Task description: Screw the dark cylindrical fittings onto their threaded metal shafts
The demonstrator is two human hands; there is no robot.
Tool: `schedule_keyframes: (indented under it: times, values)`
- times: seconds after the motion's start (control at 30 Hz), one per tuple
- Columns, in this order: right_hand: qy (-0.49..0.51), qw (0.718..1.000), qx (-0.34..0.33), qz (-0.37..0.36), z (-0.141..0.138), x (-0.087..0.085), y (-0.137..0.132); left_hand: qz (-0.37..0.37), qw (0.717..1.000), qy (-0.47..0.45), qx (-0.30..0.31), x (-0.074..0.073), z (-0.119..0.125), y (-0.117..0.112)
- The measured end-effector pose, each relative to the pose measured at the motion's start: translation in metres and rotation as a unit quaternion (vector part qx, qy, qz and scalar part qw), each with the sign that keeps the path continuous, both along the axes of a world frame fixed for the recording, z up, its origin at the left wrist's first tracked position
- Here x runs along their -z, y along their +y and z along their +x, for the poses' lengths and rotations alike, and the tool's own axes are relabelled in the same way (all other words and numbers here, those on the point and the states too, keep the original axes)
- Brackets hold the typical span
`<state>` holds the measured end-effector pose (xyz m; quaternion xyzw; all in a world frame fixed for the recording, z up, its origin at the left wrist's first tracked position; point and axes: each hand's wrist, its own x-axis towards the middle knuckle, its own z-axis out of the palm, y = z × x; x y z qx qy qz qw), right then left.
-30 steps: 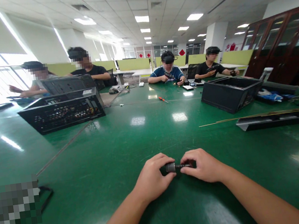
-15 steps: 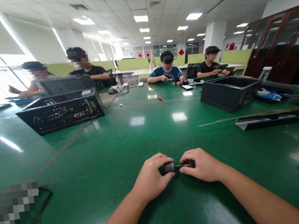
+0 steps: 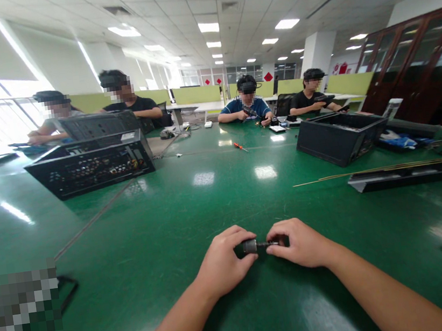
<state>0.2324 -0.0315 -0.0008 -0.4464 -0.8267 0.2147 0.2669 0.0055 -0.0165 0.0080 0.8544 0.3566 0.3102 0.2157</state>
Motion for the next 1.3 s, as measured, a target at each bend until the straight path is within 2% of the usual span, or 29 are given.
schedule_keyframes:
  times: [1.3]
  values:
    - [-0.002, 1.000, 0.008, -0.013, 0.0019, -0.0004, 0.0001, -0.011, 1.000, 0.004, -0.014, -0.0006, -0.0026, 0.0005]
